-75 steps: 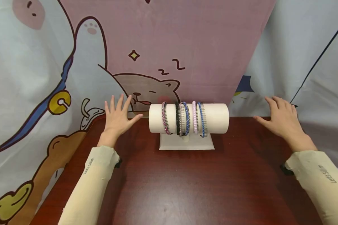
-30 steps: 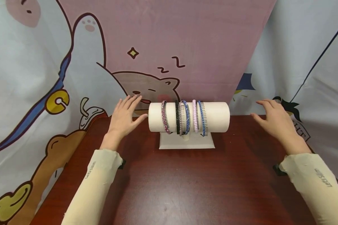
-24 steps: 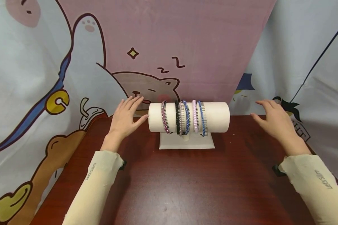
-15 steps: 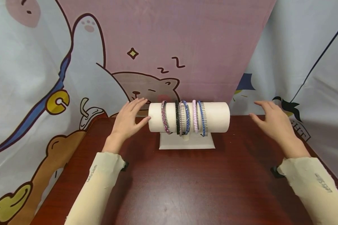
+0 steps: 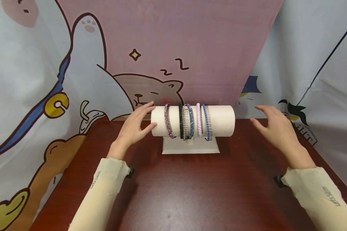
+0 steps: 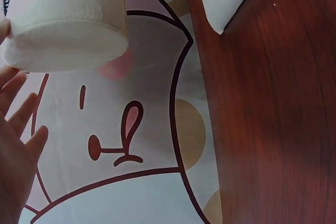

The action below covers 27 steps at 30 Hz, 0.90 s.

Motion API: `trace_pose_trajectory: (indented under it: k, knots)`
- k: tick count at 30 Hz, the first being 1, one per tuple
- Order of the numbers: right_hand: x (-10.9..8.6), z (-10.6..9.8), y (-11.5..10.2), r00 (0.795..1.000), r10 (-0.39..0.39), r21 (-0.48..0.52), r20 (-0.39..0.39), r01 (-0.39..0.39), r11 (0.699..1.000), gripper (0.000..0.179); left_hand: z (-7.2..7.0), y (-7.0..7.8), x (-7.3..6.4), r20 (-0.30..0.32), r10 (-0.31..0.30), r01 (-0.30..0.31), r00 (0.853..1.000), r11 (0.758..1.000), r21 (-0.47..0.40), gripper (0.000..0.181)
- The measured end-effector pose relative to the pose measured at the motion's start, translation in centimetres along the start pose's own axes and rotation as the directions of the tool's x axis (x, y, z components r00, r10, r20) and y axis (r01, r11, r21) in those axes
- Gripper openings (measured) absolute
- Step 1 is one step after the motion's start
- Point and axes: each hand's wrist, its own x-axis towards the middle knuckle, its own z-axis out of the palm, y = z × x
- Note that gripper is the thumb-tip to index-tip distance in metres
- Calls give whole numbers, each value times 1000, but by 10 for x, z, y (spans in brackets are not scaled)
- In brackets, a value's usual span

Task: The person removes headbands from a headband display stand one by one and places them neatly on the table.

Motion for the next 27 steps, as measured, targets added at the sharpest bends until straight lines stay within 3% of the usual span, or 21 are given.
trace_pose_trajectory:
  k: [7,27]
  knots:
    - [-6,-3,-17,998,-41,25,-41,42,999,56,-3,-3,-3,18,-43,44,999,996,-76,65]
    - [-14,-6,-59,981,-132,88,-140,145,985,52,-1,-3,0,39,-72,76,997,990,-116,65]
